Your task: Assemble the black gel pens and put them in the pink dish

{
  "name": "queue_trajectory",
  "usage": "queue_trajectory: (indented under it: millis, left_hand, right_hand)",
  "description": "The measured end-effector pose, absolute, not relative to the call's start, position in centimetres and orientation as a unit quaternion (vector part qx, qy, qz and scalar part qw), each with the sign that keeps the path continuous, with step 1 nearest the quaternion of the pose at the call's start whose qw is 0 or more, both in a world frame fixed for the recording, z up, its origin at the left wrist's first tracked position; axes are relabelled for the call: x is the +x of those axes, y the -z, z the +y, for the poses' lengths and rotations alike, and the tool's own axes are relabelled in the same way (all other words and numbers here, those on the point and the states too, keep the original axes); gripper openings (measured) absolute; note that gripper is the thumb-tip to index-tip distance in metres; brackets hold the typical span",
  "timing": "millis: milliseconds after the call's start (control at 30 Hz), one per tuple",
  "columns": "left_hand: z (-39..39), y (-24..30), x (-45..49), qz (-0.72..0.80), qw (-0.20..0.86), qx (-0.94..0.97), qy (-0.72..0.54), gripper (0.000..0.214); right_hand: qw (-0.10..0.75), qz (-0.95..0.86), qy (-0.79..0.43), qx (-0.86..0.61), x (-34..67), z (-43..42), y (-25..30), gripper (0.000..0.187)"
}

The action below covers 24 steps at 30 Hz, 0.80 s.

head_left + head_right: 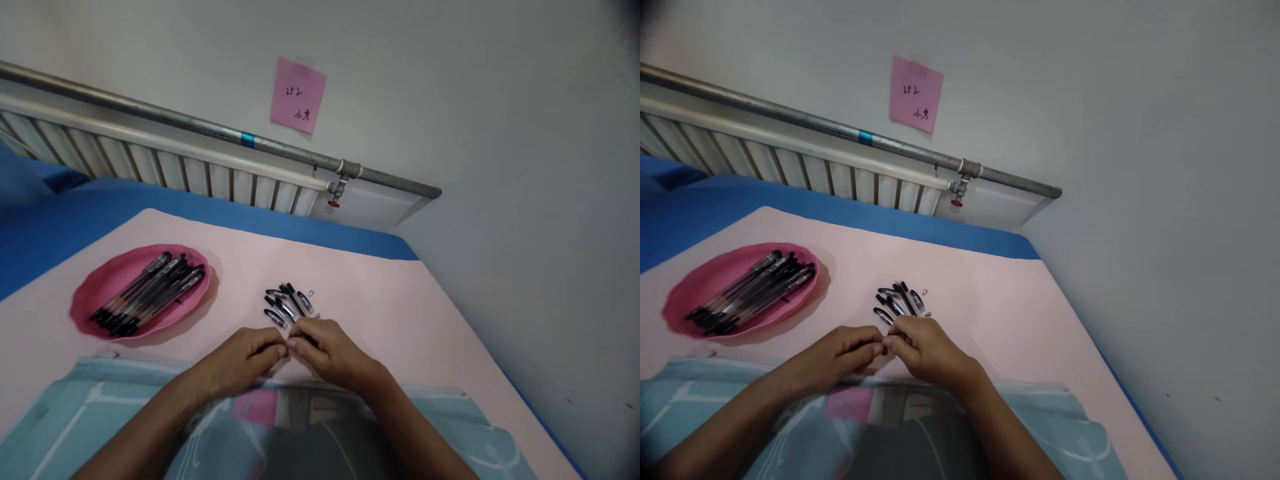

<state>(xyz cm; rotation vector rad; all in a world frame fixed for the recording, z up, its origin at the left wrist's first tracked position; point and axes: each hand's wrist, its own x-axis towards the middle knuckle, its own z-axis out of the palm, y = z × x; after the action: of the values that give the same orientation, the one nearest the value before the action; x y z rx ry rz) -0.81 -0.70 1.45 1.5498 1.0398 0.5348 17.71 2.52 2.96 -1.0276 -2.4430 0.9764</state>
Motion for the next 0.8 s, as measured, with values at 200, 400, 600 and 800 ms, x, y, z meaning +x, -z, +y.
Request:
queue_trajectory:
  millis: [200,400,600,800]
  left_hand:
    - [-0.77,-1.48,-0.85,0.450,0.535,0.682,-0.213,0.022]
    - [-0.72,-1.70,-1.00,0.446,0.536,0.686,-0.208,0.024]
    - [-0.69,-1.67,-1.01,0.452,0.552,0.668,-0.213,0.022]
    - [-0.83,-1.53,-1.06,0.460,0.531,0.678,-0.218,0.023]
  right_hand:
    - [0.145,-0.858,-0.338,-0.359,17.72,2.56,-2.63,0.025]
    - [0.144,-0.852,-0.358,-0.354,17.66,2.49,-2.84,0.016]
    - [0.151,-0.837,-0.377,-0.366,17.61,2.65,-2.53,0.027]
    - [0.159,-0.841,-0.375,-0.358,17.69,2.56,-2.82,0.014]
